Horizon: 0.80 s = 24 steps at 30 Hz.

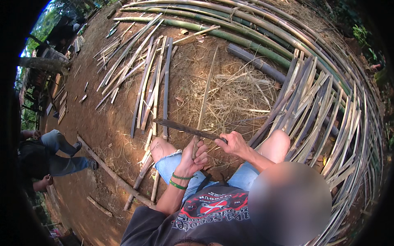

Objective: The person sits on the ground and uses a machete to split long bamboo poles into thin strips. They repeatedly strike the bamboo to separate it and then organize the resulting strips into a pile.

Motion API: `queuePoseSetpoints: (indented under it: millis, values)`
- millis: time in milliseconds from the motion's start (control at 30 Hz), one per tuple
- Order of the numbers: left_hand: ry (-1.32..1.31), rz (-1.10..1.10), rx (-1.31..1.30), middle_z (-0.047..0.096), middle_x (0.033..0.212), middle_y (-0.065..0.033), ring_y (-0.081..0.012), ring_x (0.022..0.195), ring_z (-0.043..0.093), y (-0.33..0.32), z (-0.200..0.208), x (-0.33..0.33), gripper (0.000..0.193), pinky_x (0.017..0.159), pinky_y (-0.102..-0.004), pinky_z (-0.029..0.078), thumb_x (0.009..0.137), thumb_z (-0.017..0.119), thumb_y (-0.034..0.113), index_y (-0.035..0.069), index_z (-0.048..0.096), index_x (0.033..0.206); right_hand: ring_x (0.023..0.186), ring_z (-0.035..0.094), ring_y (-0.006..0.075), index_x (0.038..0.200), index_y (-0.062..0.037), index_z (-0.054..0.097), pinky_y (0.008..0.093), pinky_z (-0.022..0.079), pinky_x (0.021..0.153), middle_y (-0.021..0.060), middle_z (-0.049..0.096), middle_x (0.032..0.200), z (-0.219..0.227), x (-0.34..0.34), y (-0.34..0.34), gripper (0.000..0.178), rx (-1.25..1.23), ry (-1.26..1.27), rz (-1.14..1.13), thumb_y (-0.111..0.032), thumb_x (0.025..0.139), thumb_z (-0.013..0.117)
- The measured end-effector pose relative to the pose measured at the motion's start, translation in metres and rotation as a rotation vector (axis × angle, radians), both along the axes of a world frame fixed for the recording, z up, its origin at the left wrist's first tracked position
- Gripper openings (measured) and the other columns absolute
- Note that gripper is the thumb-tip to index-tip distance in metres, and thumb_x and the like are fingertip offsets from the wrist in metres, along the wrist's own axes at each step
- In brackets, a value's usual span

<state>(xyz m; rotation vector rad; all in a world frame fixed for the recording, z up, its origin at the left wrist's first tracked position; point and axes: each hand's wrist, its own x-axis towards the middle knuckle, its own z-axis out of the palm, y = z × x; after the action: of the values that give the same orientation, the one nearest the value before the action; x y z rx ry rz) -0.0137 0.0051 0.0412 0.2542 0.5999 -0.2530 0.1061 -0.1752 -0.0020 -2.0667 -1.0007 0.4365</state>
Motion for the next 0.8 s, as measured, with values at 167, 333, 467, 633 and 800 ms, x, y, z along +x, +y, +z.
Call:
queuePoseSetpoints:
  millis: [167,333,467,633,800]
  values:
    - [0.007,0.011,0.007,0.031,0.052,0.0024,-0.0099,0.034,0.027,0.008,-0.006,-0.011,0.040,0.033,-0.0243,0.021,0.105,0.037,0.046,0.013,0.042,0.082,0.052,0.058,0.0411,0.070,-0.0012,0.061,0.0472,0.047,0.052,0.0220,0.053,0.051,0.017,-0.004,0.011,0.051,-0.033,-0.125,0.055,-0.047,0.093,0.058]
    - [-0.036,-0.012,0.023,0.032,0.053,0.0022,-0.0100,0.035,0.028,-0.004,0.014,-0.015,0.040,0.034,-0.0240,0.022,0.105,0.037,0.046,0.013,0.042,0.082,0.060,0.062,0.0422,0.071,-0.0012,0.063,0.0480,0.049,0.057,0.0237,0.056,0.056,-0.004,0.037,0.003,0.054,-0.169,-0.114,-0.219,-0.049,0.095,0.054]
    - [0.014,0.012,-0.035,0.032,0.052,0.0019,-0.0104,0.034,0.029,-0.005,0.000,-0.023,0.038,0.033,-0.0236,0.023,0.106,0.035,0.041,0.013,0.043,0.082,0.056,0.059,0.0422,0.067,-0.0038,0.062,0.0483,0.048,0.054,0.0208,0.054,0.052,0.021,-0.007,-0.003,0.046,0.003,-0.166,0.163,-0.043,0.089,0.063]
    - [-0.037,-0.038,-0.011,0.033,0.052,0.0018,-0.0103,0.035,0.028,-0.010,0.016,-0.029,0.039,0.033,-0.0238,0.022,0.106,0.035,0.043,0.013,0.043,0.082,0.055,0.059,0.0423,0.068,-0.0016,0.063,0.0466,0.046,0.053,0.0230,0.055,0.056,0.017,0.003,-0.003,0.051,-0.099,0.028,-0.147,-0.045,0.094,0.057]
    - [0.015,-0.069,-0.001,0.031,0.053,0.0017,-0.0106,0.036,0.026,-0.015,0.015,-0.034,0.041,0.035,-0.0248,0.021,0.105,0.037,0.047,0.013,0.041,0.081,0.056,0.055,0.0444,0.073,0.0017,0.060,0.0477,0.043,0.053,0.0249,0.052,0.057,-0.007,0.004,-0.012,0.049,-0.100,0.079,-0.149,-0.042,0.094,0.055]
